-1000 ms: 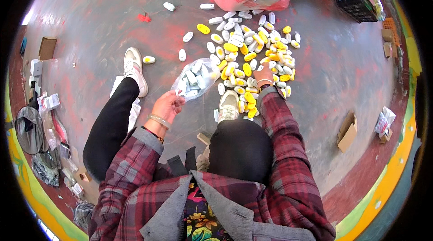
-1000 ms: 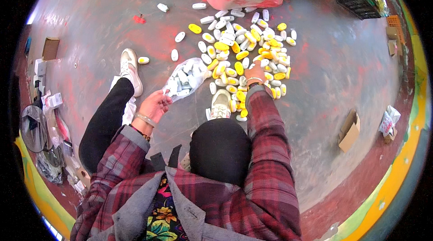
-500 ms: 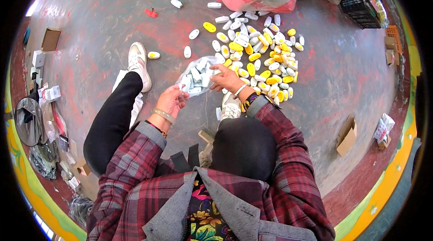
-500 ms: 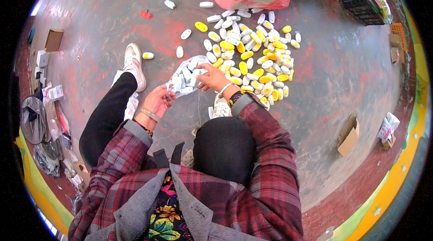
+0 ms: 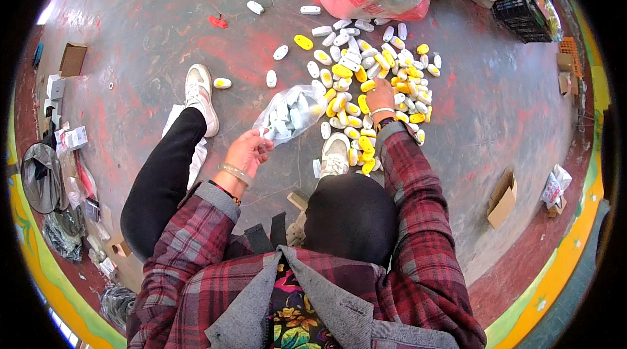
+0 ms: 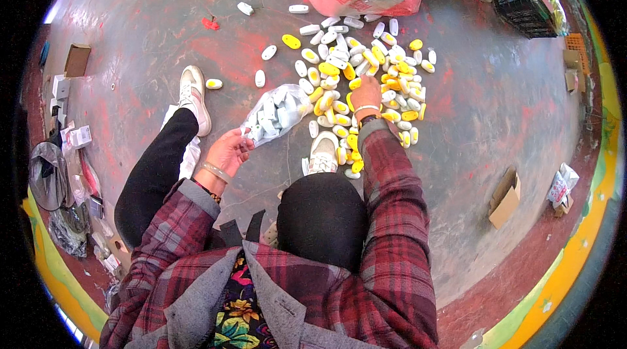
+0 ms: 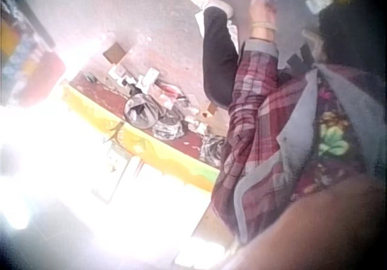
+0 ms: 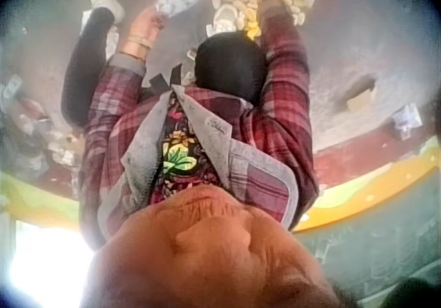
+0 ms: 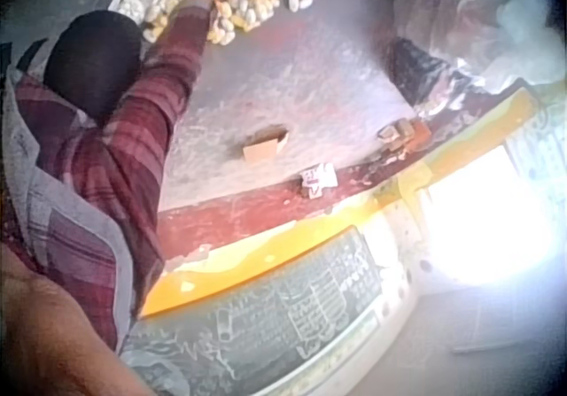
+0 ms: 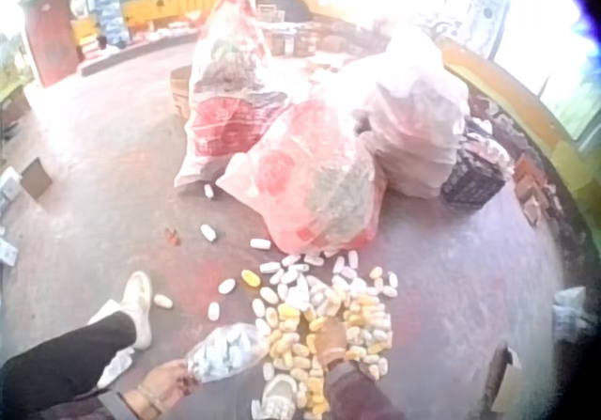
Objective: The person sits on the floor and sorts a pile of yellow and white capsules by hand. They pick up the capsules and place them into a small plastic bag, continuing the process until the bag is full.
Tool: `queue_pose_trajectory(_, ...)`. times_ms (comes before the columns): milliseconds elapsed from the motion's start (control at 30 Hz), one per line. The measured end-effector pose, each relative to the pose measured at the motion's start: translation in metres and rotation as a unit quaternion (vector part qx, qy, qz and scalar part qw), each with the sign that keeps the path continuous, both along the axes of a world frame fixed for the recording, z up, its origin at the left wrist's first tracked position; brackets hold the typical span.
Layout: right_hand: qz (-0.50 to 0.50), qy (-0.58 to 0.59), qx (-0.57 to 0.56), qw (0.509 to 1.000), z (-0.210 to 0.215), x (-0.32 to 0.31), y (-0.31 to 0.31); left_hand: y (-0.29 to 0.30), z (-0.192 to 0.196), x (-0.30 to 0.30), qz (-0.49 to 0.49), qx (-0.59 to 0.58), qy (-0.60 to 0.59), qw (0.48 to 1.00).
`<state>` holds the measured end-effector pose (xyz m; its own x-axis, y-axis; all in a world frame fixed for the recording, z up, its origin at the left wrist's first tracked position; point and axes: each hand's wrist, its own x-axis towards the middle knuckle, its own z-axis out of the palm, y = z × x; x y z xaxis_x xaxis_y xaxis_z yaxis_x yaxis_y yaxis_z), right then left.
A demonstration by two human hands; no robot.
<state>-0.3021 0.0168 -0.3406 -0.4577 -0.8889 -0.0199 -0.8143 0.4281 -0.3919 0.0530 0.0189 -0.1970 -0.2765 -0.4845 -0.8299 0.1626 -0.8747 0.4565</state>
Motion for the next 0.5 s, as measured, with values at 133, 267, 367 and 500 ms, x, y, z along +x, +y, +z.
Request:
queue_pose_trajectory(133, 0.174, 0.101, 0.128, 0.971, 0.029, 0.025, -0.046, 0.0, -0.002, 0.004, 0.006, 0.005, -0.004, 1.0)
queue_pose_trajectory(267, 0.24, 0.111, 0.27, 0.926, 0.044, 0.047, -0.082, 0.001, -0.006, 0.008, -0.001, 0.004, 0.005, 1.0)
queue_pose_trajectory(367, 0.263, 0.131, 0.281, 0.914, 0.032, 0.041, -0.087, 0.0, -0.002, 0.005, 0.005, 0.012, 0.003, 1.0)
queue_pose_trajectory(500, 0.271, 0.132, 0.25, 0.92, 0.003, 0.031, -0.069, 0.0, 0.002, 0.005, 0.007, 0.013, -0.006, 1.0)
